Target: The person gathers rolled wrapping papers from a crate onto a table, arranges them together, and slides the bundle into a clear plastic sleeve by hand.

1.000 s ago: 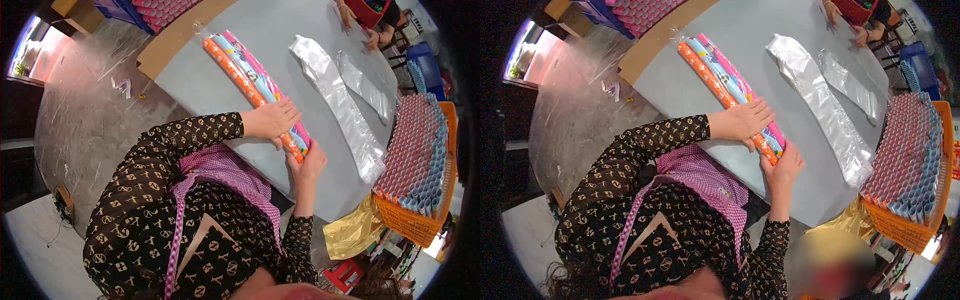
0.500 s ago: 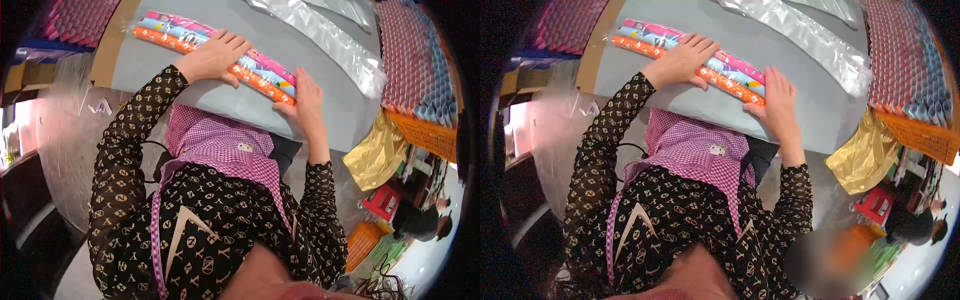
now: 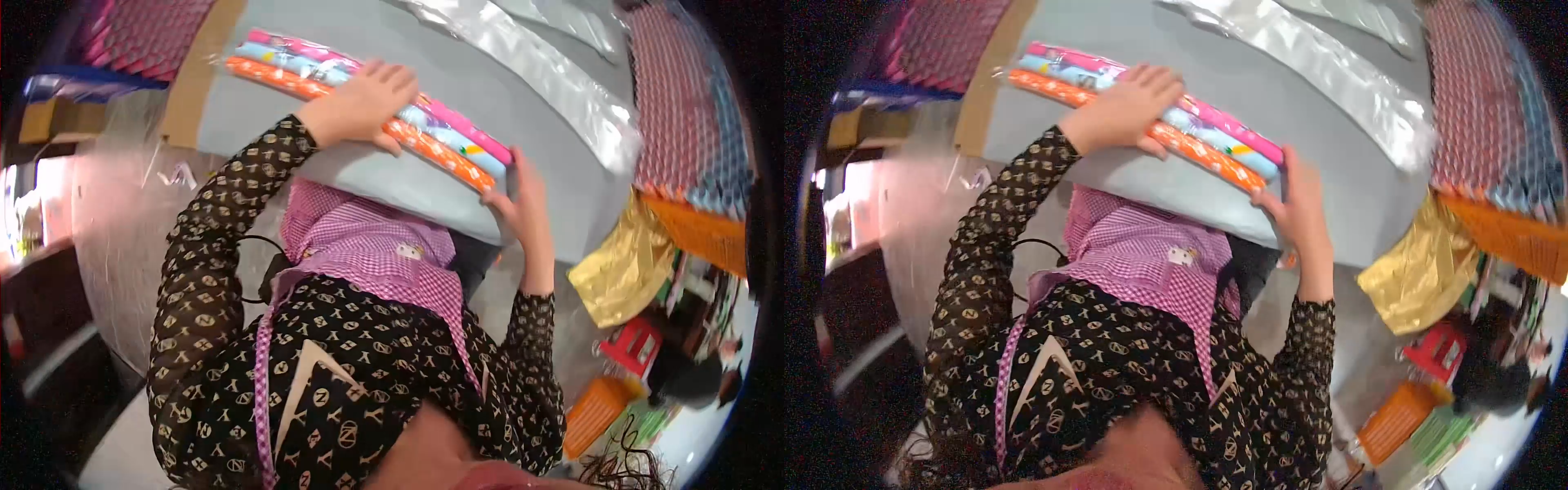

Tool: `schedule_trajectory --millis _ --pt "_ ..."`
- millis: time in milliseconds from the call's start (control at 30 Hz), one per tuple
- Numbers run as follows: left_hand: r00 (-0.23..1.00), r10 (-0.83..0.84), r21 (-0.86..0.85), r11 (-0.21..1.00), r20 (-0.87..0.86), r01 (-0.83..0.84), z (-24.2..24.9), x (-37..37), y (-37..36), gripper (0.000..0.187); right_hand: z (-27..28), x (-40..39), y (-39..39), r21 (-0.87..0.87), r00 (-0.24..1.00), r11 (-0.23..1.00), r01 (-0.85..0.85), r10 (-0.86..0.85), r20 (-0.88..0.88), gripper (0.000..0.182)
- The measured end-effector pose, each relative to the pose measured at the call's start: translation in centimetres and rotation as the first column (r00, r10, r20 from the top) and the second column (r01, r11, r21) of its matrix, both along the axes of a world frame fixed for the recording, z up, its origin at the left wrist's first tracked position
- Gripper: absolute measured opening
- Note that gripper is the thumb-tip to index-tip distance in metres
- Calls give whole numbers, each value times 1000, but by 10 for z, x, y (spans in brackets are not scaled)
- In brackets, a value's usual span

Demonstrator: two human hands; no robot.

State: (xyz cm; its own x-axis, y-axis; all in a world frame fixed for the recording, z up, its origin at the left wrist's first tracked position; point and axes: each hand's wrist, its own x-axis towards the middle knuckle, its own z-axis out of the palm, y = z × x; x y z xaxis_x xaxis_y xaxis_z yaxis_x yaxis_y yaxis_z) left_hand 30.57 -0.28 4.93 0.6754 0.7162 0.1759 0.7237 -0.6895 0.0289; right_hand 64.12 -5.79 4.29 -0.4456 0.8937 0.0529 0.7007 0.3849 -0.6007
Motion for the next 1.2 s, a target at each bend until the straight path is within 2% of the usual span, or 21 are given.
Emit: schedule_trajectory --millis 67,100,167,300,367,467,600,633,667,733,800,867,900,1000,1067,1133,1200 --pt "996 -84 127 989 21 81 1 1 1 84 -2 2 -3 -2 996 996 91 -91 11 86" --pt "999 -46 139 989 7 45 1 1 2 84 -1 -1 -4 10 999 999 53 -53 -3 86" --pt "996 -86 -32 996 38 88 2 2 4 83 0 -1 -5 -57 988 986 156 -156 -3 83" --pt "990 -81 -30 996 119 85 -3 4 2 84 -18 4 -4 -99 981 984 149 -160 -111 82" --pt "985 -80 19 997 154 78 -3 7 0 83 -20 4 -4 -198 944 962 189 -234 -234 83" --pt "991 -50 -51 997 121 56 1 11 -3 88 -13 1 -1 -252 936 948 195 -257 -242 87" --pt "985 -38 -33 998 166 44 -2 16 -4 88 -19 5 5 -245 935 951 190 -251 -250 89" --pt "973 -54 51 998 223 44 -5 18 -4 72 -18 4 5 -267 932 943 197 -265 -247 89" --pt "973 -50 54 998 226 39 -8 21 -3 72 -18 4 6 -291 929 935 203 -278 -244 90" --pt "976 -45 48 998 214 36 -10 25 -3 69 -21 7 8 -280 940 940 196 -261 -220 88" --pt "973 -52 116 993 227 26 -9 29 -4 66 -25 7 7 -231 937 956 180 -237 -255 86" --pt "982 -27 -56 998 187 38 -9 34 -4 86 -22 2 9 -222 943 961 166 -221 -248 81" --pt "982 -24 -50 998 189 34 -9 37 -4 86 -23 1 10 -240 938 953 183 -242 -248 79" --pt "985 -18 -46 999 171 26 -11 47 -3 84 -31 -3 12 -221 921 957 190 -251 -297 71" --pt "968 -48 93 995 246 25 -18 56 -1 61 -33 -5 17 -166 939 972 165 -207 -276 68" --pt "967 -25 110 994 255 -3 -21 67 -1 60 -35 -7 17 -129 938 974 187 -216 -271 63" --pt "987 -7 23 1000 161 4 -20 83 -4 75 -44 0 19 -118 946 972 202 -225 -235 61"
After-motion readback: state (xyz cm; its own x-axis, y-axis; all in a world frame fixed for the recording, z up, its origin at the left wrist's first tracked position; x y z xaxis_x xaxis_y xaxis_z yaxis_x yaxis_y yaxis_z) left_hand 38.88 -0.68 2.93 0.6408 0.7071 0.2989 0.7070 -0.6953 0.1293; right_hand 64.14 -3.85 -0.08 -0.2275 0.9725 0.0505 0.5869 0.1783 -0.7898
